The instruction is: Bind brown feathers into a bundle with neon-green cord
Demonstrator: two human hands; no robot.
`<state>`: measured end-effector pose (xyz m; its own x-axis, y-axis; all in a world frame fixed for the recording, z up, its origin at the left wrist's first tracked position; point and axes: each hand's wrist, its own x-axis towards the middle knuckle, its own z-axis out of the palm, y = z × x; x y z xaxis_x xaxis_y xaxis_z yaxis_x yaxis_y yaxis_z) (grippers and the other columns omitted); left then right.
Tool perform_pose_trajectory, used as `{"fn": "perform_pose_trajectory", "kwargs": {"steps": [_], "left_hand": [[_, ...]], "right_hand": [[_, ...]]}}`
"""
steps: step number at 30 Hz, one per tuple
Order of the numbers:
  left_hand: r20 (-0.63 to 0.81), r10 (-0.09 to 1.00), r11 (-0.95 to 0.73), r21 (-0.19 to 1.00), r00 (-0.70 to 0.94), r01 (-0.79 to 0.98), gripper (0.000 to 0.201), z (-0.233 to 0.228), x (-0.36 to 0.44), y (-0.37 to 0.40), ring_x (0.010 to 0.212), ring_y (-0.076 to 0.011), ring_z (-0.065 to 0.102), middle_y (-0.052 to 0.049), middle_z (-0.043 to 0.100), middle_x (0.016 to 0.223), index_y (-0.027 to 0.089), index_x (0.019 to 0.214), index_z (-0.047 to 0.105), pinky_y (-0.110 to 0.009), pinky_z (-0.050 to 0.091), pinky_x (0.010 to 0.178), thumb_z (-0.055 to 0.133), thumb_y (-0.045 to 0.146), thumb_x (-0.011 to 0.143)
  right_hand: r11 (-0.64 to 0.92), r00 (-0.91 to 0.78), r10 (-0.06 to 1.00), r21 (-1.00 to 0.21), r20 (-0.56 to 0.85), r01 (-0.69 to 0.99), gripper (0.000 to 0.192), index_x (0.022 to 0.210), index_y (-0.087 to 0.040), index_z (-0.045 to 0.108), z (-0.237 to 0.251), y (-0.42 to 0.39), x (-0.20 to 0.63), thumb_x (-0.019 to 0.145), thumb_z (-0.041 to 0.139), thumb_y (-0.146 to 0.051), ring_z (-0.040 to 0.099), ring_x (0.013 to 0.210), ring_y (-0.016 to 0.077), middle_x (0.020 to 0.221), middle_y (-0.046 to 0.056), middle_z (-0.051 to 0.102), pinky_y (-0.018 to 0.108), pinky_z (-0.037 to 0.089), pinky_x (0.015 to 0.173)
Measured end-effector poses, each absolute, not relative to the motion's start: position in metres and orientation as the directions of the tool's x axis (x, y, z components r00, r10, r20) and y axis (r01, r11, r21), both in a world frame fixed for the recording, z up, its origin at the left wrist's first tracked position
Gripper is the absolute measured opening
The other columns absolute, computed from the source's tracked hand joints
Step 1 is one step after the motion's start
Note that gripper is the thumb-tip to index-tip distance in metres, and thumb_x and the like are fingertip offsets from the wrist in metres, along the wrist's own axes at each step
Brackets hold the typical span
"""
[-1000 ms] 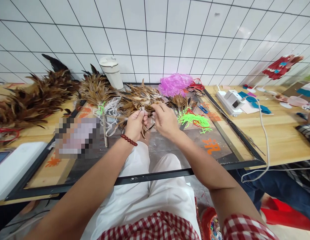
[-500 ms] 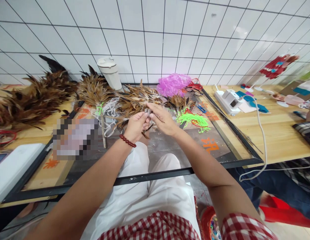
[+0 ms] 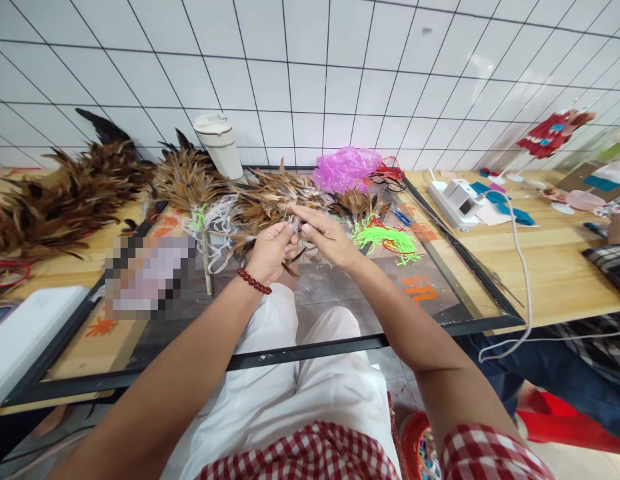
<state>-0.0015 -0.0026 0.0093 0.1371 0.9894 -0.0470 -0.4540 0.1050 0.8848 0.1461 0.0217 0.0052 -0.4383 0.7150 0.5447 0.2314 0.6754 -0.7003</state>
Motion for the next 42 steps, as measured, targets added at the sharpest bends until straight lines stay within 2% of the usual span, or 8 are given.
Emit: {"fn": "perform_pose_trajectory", "kwargs": {"steps": [10, 14, 19, 25, 29, 33, 37, 42], "left_hand": [[-0.068, 0.988, 0.122, 0.889, 0.136, -0.442, 0.026, 0.006, 0.000, -0.002, 0.040, 0.0000, 0.028, 0.005, 0.045, 0.054, 0.013, 0.066, 0.052, -0.014, 0.018, 0.039, 0.068, 0.029, 0.079], [-0.064, 0.979, 0.145, 0.887, 0.196, -0.439, 0.022, 0.009, 0.000, -0.004, 0.040, 0.0002, 0.027, 0.005, 0.044, 0.054, 0.012, 0.071, 0.056, -0.014, 0.017, 0.039, 0.067, 0.029, 0.079], [-0.052, 0.963, 0.166, 0.889, 0.265, -0.427, 0.019, 0.010, 0.000, -0.007, 0.040, 0.0003, 0.027, 0.004, 0.045, 0.056, 0.011, 0.072, 0.057, -0.014, 0.018, 0.039, 0.066, 0.026, 0.080], [-0.055, 0.959, 0.170, 0.897, 0.279, -0.407, 0.025, 0.012, 0.002, -0.010, 0.039, 0.0000, 0.028, 0.004, 0.044, 0.054, 0.012, 0.065, 0.052, -0.014, 0.019, 0.039, 0.066, 0.026, 0.081], [-0.053, 0.953, 0.181, 0.889, 0.298, -0.421, 0.025, 0.012, 0.003, -0.010, 0.039, -0.0002, 0.029, 0.004, 0.045, 0.053, 0.012, 0.064, 0.050, -0.013, 0.019, 0.038, 0.065, 0.024, 0.081], [-0.036, 0.938, 0.206, 0.859, 0.345, -0.470, 0.022, 0.009, 0.001, -0.009, 0.042, -0.0012, 0.035, 0.002, 0.051, 0.061, 0.013, 0.071, 0.053, -0.013, 0.023, 0.039, 0.067, 0.028, 0.080], [-0.067, 0.953, 0.197, 0.879, 0.296, -0.434, 0.030, 0.009, 0.002, -0.009, 0.043, -0.0015, 0.036, 0.002, 0.048, 0.058, 0.013, 0.067, 0.051, -0.014, 0.023, 0.039, 0.069, 0.033, 0.078], [-0.084, 0.970, 0.163, 0.922, 0.228, -0.351, 0.029, 0.010, 0.001, -0.008, 0.040, -0.0006, 0.030, 0.004, 0.044, 0.051, 0.012, 0.060, 0.048, -0.014, 0.019, 0.038, 0.065, 0.022, 0.081]], "right_hand": [[0.633, -0.447, 0.735, -0.753, 0.510, 0.181, 0.046, 0.128, -0.029, 0.060, 0.007, 0.024, 0.149, 0.089, 0.050, -0.053, 0.047, 0.131, 0.0211, 0.138, 0.006, 0.056, 0.045, 0.036, 0.110], [0.480, -0.382, 0.816, -0.877, 0.433, 0.030, 0.047, 0.126, -0.027, 0.061, 0.001, 0.029, 0.151, 0.086, 0.056, -0.052, 0.062, 0.108, 0.0187, 0.133, 0.007, 0.060, 0.040, 0.048, 0.097], [0.282, -0.395, 0.869, -0.954, 0.299, -0.100, 0.045, 0.119, -0.026, 0.066, 0.002, 0.027, 0.151, 0.081, 0.063, -0.051, 0.065, 0.089, 0.0141, 0.127, 0.007, 0.064, 0.034, 0.052, 0.087], [0.189, -0.406, 0.882, -0.968, 0.241, -0.164, 0.042, 0.105, -0.024, 0.072, 0.007, 0.021, 0.145, 0.072, 0.073, -0.049, 0.065, 0.099, 0.0188, 0.114, 0.006, 0.070, 0.033, 0.053, 0.086], [0.136, -0.344, 0.913, -0.959, 0.218, -0.247, 0.029, 0.086, -0.021, 0.076, 0.007, 0.018, 0.137, 0.068, 0.077, -0.043, 0.065, 0.075, 0.0137, 0.095, 0.005, 0.074, 0.028, 0.055, 0.070], [0.089, -0.259, 0.952, -0.958, 0.163, -0.274, 0.026, 0.077, -0.019, 0.075, 0.007, 0.017, 0.131, 0.064, 0.079, -0.041, 0.054, 0.051, 0.0077, 0.086, 0.003, 0.073, 0.024, 0.049, 0.052], [0.082, -0.203, 0.968, -0.951, 0.147, -0.298, 0.027, 0.073, -0.019, 0.074, 0.005, 0.018, 0.125, 0.061, 0.080, -0.042, 0.054, 0.053, 0.0093, 0.075, 0.002, 0.072, 0.024, 0.048, 0.051], [-0.004, -0.198, 0.977, -0.928, 0.075, -0.373, 0.029, 0.069, -0.018, 0.073, -0.002, 0.017, 0.118, 0.054, 0.082, -0.041, 0.056, 0.053, 0.0096, 0.076, 0.003, 0.073, 0.023, 0.047, 0.050]]}}
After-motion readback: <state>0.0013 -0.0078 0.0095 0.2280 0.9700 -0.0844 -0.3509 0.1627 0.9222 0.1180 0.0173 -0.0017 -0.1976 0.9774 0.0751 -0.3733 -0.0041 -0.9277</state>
